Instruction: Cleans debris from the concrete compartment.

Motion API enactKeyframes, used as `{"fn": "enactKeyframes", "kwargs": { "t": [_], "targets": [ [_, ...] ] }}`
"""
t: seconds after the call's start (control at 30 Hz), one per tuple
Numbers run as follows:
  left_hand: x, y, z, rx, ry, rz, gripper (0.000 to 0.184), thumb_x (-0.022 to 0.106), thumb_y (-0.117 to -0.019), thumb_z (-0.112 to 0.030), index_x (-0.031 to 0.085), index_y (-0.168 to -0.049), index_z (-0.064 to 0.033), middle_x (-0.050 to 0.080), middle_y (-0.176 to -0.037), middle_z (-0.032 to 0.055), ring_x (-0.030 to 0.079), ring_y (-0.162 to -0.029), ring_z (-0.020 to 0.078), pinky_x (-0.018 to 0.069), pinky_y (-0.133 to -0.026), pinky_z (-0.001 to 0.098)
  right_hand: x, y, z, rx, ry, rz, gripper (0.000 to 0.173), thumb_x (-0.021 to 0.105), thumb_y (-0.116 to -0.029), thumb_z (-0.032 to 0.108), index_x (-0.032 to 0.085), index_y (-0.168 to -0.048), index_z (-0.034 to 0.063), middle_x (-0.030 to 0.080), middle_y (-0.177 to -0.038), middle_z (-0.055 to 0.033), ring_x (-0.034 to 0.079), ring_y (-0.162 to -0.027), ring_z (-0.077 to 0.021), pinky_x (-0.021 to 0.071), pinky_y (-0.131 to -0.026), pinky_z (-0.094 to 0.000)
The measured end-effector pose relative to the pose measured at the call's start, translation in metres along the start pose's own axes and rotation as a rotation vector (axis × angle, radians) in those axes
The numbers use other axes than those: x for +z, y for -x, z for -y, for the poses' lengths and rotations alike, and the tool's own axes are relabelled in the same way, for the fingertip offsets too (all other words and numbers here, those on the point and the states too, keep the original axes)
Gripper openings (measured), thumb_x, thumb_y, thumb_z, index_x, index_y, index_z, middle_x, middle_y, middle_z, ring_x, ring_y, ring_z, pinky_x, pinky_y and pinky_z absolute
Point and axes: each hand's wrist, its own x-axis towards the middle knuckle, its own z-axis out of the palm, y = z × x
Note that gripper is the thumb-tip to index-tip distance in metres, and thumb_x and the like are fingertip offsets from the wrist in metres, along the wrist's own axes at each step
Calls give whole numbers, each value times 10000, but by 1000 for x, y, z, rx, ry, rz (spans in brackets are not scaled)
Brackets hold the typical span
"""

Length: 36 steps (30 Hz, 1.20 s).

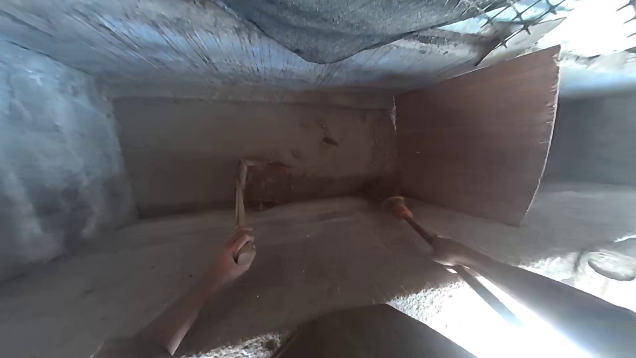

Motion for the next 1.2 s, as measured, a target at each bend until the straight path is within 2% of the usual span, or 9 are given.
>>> {"fn": "enactKeyframes", "kwargs": {
  "t": [0.17, 0.33, 0.4, 0.6, 0.77, 0.87, 0.97, 1.1, 1.2],
  "targets": [
    [3, 1, 5, 16, -10, -36, 287, 682, -826, -154, 658, -1037, 39, 639, -1244, 231, 624, -1206, 285, 524, -1017, 361, 16, 17, 101, -285, 61, 127, 556, 607, -989, 176, 368, -1468, 23, 606, -1056, -202, 647, -772, -281, 551, -705, -461],
    [4, -2, 4, 38, 6, -22, 310, 671, -819, -109, 631, -1061, 80, 619, -1264, 276, 603, -1236, 342, 501, -1047, 397, 45, 54, 131, -509, 124, 206, 664, 673, -941, 124, 313, -1489, 14, 616, -1100, -272, 681, -872, -405, 561, -733, -568],
    [3, -3, 4, 76, -7, -34, 293, 660, -849, -138, 625, -1062, 60, 646, -1206, 254, 599, -1243, 337, 485, -1069, 405, 48, 70, 118, -557, 113, 209, 678, 699, -942, 156, 327, -1489, 8, 619, -1124, -299, 661, -983, -461, 533, -817, -631],
    [0, -1, 2, 40, -8, -132, 262, 667, -869, -173, 640, -1047, 18, 665, -1181, 193, 609, -1234, 258, 501, -1055, 368, 33, 120, 20, -329, 117, 184, 665, 563, -981, 143, 238, -1561, 113, 640, -1074, -257, 681, -910, -424, 547, -760, -612],
    [-8, 7, 10, 77, 15, -192, 244, 661, -874, -142, 635, -1022, 51, 675, -1130, 206, 629, -1205, 246, 504, -1053, 344, 8, 70, -26, -78, 120, -11, 682, 616, -973, 185, 263, -1536, 34, 621, -1177, -308, 651, -1079, -475, 532, -878, -626],
    [-16, 8, 12, 130, 6, -170, 236, 655, -873, -142, 627, -1024, 37, 668, -1113, 199, 624, -1199, 241, 493, -1058, 340, -2, 35, 6, -56, 96, -21, 692, 640, -972, 175, 268, -1523, -13, 617, -1181, -294, 675, -1006, -429, 549, -849, -573],
    [-37, 13, 22, 142, -17, -116, 248, 647, -879, -154, 624, -1002, 60, 664, -1121, 221, 617, -1212, 269, 470, -1085, 368, 7, 24, 62, -184, 127, 73, 655, 648, -962, 147, 309, -1493, -32, 611, -1161, -263, 679, -931, -372, 559, -808, -519],
    [-56, 10, 27, 102, -50, -71, 283, 643, -872, -162, 623, -1006, 86, 660, -1154, 243, 608, -1232, 296, 471, -1085, 371, 38, 34, 140, -463, 125, 192, 640, 669, -961, 144, 348, -1492, -13, 608, -1176, -280, 673, -927, -402, 557, -784, -566],
    [-57, 19, 31, 54, -74, -51, 286, 635, -884, -149, 637, -1030, 97, 651, -1223, 263, 609, -1250, 327, 482, -1086, 411, 52, 53, 173, -569, 127, 240, 731, 707, -899, 70, 298, -1502, 12, 601, -1142, -273, 667, -900, -401, 555, -732, -563]
  ]
}}
